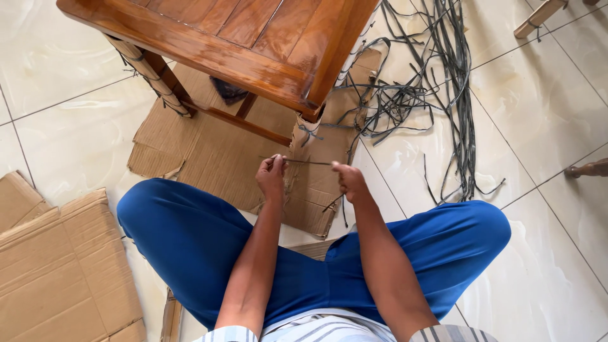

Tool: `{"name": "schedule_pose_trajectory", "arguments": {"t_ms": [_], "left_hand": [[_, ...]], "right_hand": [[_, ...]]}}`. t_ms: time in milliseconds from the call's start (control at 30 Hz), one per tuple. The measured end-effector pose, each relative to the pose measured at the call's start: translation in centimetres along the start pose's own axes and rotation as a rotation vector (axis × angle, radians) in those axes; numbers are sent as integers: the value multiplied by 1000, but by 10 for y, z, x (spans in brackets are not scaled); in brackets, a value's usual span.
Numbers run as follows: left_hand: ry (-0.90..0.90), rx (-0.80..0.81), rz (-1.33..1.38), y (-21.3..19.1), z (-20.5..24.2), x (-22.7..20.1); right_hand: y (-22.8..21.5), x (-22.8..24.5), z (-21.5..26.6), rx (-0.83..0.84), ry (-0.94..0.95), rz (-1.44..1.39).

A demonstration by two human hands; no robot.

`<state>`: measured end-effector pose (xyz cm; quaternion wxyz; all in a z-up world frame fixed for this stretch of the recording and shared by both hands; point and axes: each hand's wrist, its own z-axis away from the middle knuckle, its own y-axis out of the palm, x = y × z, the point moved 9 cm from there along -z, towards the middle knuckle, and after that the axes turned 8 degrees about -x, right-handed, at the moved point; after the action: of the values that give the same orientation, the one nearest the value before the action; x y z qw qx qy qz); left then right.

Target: Wrapping the legs of a wooden table with protective plastic or cord.

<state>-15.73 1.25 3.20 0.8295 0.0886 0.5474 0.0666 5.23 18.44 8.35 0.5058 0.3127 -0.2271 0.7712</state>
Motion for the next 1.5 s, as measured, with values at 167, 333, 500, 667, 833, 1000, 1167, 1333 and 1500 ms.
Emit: {"name": "schedule_pose_trajectory", "arguments": {"t_ms": [167,333,500,667,833,1000,1167,1333,1500], "left_hand": [[71,24,-9,13,11,-43],[245,145,-156,44,22,-98],[382,373,-317,89,12,-114],[591,562,-550,114,29,-151],[756,796,-728,138,-1,-114],[822,909,-734,151,11,-140],[939,662,-691,118,7,-160],[755,445,-666,82,16,-148],[446,326,-537,61,43,-135]], "right_hand": [[-43,11,-46,-275,-77,-372],[-25,74,-26,-228,-233,-506],[47,126,6,53,-421,-70],[81,134,-18,201,-543,148],[86,142,-12,317,-581,236],[88,142,-12,324,-618,274],[78,136,-25,212,-733,276],[66,116,-22,58,-733,165],[65,103,13,-12,-831,30]]}}
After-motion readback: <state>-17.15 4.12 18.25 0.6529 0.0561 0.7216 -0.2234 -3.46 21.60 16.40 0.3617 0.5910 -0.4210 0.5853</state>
